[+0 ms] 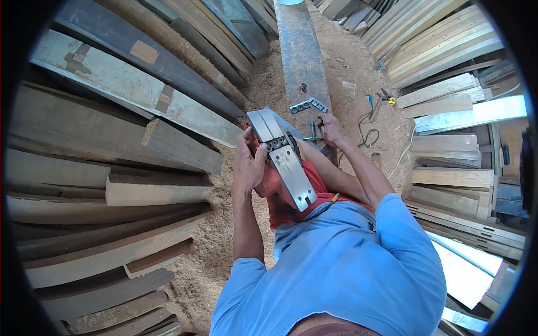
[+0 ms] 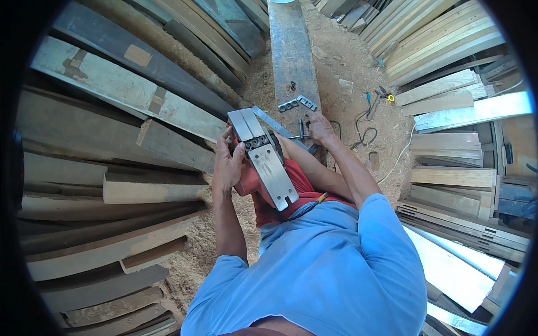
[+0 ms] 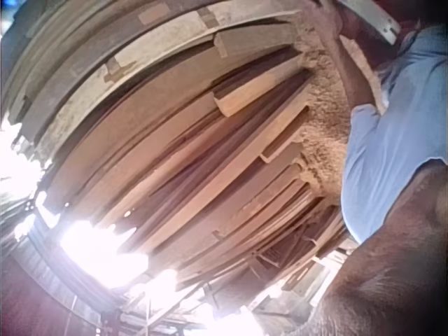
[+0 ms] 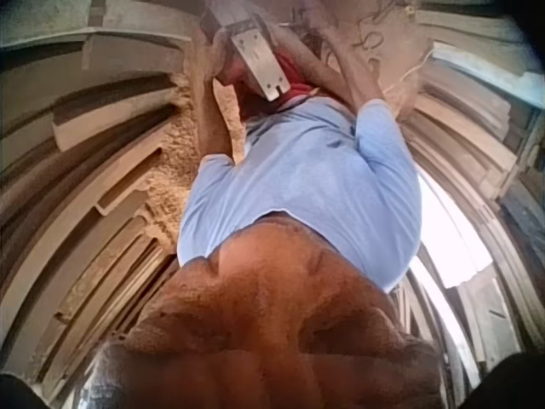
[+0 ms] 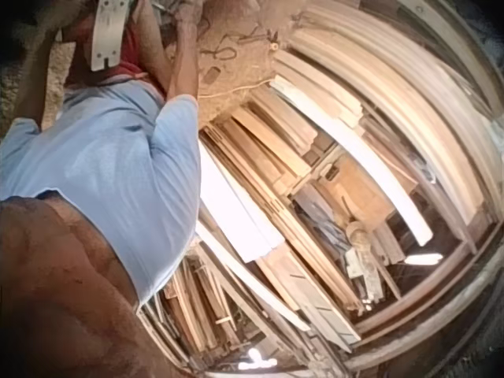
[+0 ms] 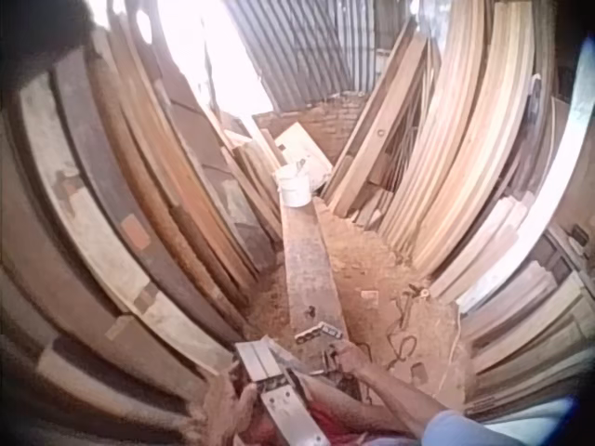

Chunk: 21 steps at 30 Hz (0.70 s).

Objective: The person holds an electric power planer and uses a small hex key to remove and replace screws on the planer blade assembly, handling a metal ruler and a small mounting plate.

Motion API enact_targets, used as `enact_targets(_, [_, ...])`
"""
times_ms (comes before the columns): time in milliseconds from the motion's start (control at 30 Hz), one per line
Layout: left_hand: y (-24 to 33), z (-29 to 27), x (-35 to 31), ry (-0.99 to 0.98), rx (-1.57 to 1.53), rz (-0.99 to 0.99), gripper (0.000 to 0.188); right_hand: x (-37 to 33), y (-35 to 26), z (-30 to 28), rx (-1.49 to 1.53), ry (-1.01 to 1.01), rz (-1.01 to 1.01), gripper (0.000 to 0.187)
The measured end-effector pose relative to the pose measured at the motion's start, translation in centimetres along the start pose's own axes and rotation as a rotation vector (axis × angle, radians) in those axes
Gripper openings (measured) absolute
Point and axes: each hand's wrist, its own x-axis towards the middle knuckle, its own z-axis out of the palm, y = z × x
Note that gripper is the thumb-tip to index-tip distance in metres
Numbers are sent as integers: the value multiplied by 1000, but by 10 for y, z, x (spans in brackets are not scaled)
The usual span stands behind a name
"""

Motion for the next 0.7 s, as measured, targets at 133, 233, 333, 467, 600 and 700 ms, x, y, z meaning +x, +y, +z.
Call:
enact_targets(133, [0,0,3,-58,-69,-11,53,-3,14,-1,31,70,-21,39])
enact_targets(233, [2,3,2,-8,-110,24,54,-6,11,-8,49,71,39,40])
enact_targets(333, [-6,0,-2,5,-167,9,51,-8,-19,-23,134,94,94,32])
enact_targets(467, [-6,4,1,-6,-161,55,51,-18,-137,-98,426,11,-83,30])
enact_targets(600, [-2,6,4,-9,-128,63,51,-16,-202,-104,398,-164,-275,28])
enact_targets(700, [-4,6,3,3,-134,106,51,-8,-209,-88,379,-214,-324,26])
